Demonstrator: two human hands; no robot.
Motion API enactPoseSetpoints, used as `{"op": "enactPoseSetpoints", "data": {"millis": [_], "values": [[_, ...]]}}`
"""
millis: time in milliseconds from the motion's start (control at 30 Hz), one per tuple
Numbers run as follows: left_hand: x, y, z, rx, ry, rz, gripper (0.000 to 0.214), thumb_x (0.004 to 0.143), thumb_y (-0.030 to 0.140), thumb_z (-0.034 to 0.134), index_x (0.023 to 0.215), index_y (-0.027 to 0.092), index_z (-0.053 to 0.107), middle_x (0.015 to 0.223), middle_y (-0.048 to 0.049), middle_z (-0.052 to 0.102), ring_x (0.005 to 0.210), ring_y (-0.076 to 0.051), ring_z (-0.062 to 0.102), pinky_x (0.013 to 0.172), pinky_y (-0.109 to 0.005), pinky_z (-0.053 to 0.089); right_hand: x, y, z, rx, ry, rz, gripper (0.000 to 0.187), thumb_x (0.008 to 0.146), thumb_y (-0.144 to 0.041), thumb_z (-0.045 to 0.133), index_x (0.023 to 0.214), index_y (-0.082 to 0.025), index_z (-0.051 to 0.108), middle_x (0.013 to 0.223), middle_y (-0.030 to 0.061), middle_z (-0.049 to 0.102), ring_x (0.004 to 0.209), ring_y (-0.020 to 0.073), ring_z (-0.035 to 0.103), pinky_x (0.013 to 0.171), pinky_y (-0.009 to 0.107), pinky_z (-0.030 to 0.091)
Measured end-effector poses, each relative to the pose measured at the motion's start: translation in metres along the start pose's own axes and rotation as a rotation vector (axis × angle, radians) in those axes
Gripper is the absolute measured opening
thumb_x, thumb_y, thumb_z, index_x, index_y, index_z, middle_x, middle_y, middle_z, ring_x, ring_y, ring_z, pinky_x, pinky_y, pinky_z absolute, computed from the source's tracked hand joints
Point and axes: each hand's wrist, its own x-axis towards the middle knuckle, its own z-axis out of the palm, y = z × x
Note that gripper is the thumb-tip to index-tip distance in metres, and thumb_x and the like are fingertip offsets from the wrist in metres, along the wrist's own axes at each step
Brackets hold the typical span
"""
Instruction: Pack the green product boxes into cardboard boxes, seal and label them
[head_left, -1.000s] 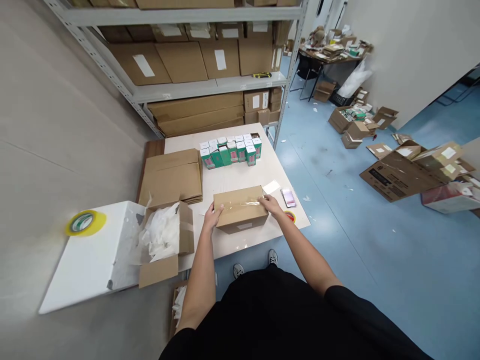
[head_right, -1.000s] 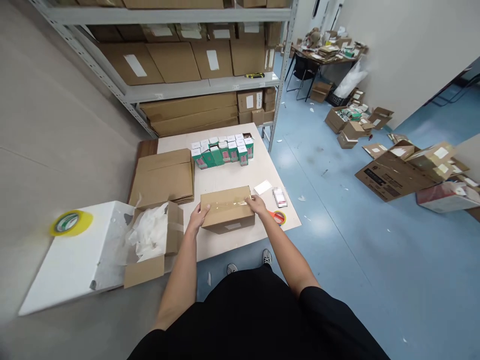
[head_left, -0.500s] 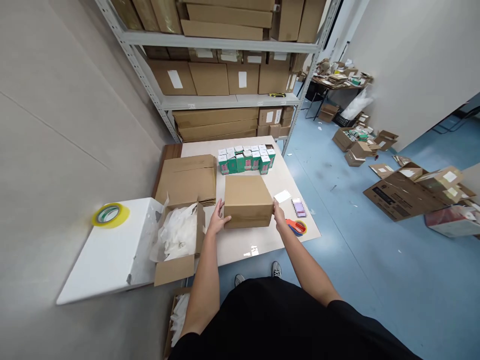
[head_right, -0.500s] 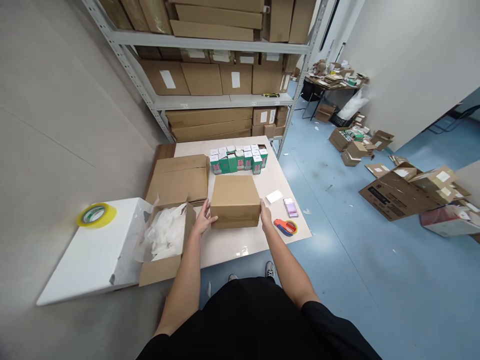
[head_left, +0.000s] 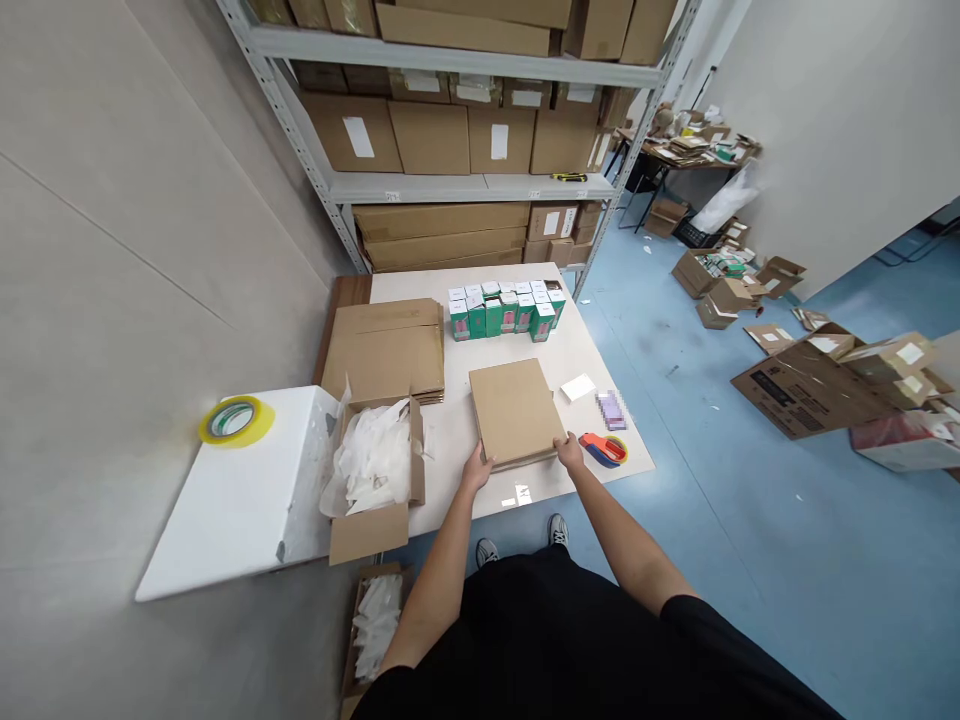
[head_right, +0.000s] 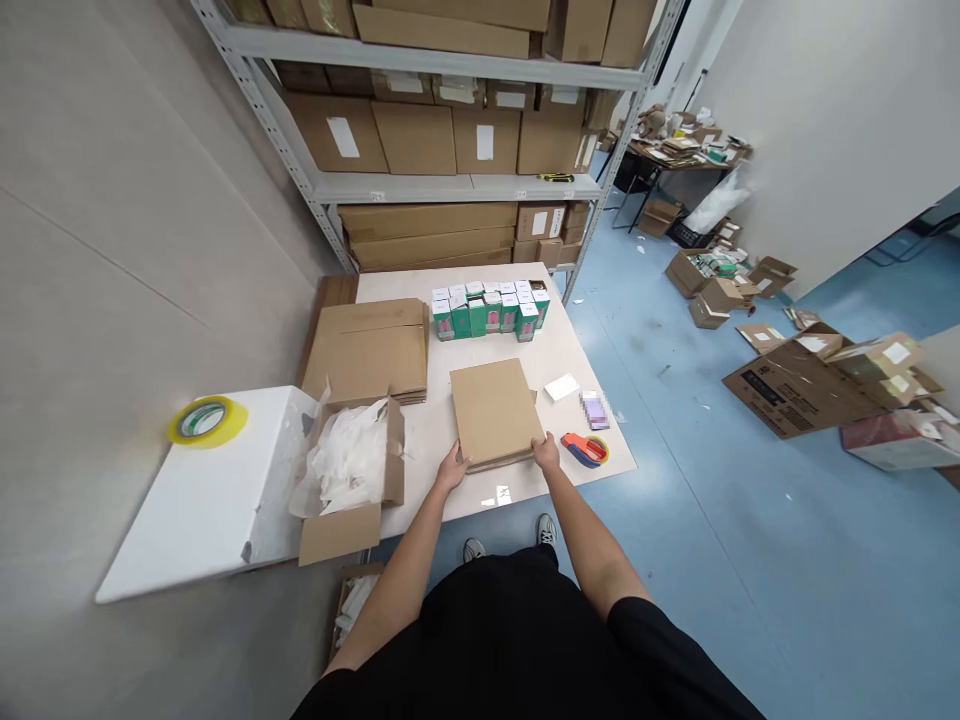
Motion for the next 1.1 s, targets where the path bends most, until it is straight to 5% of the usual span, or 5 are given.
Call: {"op": "enactPoseSetpoints", "data": {"millis": [200,567,833,1100], "values": [[0.01,0.036,-0.02,0.13,0.131,0.113,0.085,0.087,0.022,0.067,0.166,0.014,0.035,0.167,-0.0177,0.043,0.157,-0.03,0.038,0.13,-0.043,0.027,0.009,-0.041,-0.016,0.206,0.043,0.011,0.066,0.089,-0.041,0.056,0.151,-0.019,0.055,0.156,0.0165,0.057,0.144,0.0307,0.055,0.118,0.046,0.045],[0.059,0.162,-0.024,-0.005,0.126,0.389,0.07,0.1,0.036,0.063,0.165,0.023,0.041,0.169,-0.0133,0.041,0.153,-0.034,0.043,0.118,-0.048,0.047,0.04,-0.118,-0.083,0.419,-0.046,-0.304,0.07,0.095,-0.047,0.057,0.161,-0.03,0.044,0.169,0.0075,0.042,0.154,0.0269,0.042,0.121,0.047,0.043],[0.102,0.195,0.018,-0.014,0.212,0.233,0.064,0.097,0.03,0.068,0.158,0.025,0.051,0.162,-0.0117,0.052,0.147,-0.031,0.051,0.114,-0.044,0.052,0.116,-0.109,-0.111,0.554,-0.13,-0.301,0.069,0.091,-0.042,0.065,0.158,-0.035,0.049,0.166,0.0056,0.047,0.152,0.0306,0.044,0.121,0.055,0.041],[0.152,0.21,0.102,-0.05,0.12,0.195,0.059,0.095,0.033,0.071,0.152,0.024,0.058,0.159,-0.0126,0.054,0.143,-0.03,0.055,0.113,-0.04,0.052,0.179,-0.061,-0.117,0.572,-0.177,-0.161,0.067,0.093,-0.042,0.061,0.158,-0.032,0.049,0.166,0.0063,0.048,0.151,0.0305,0.045,0.12,0.052,0.043]]}}
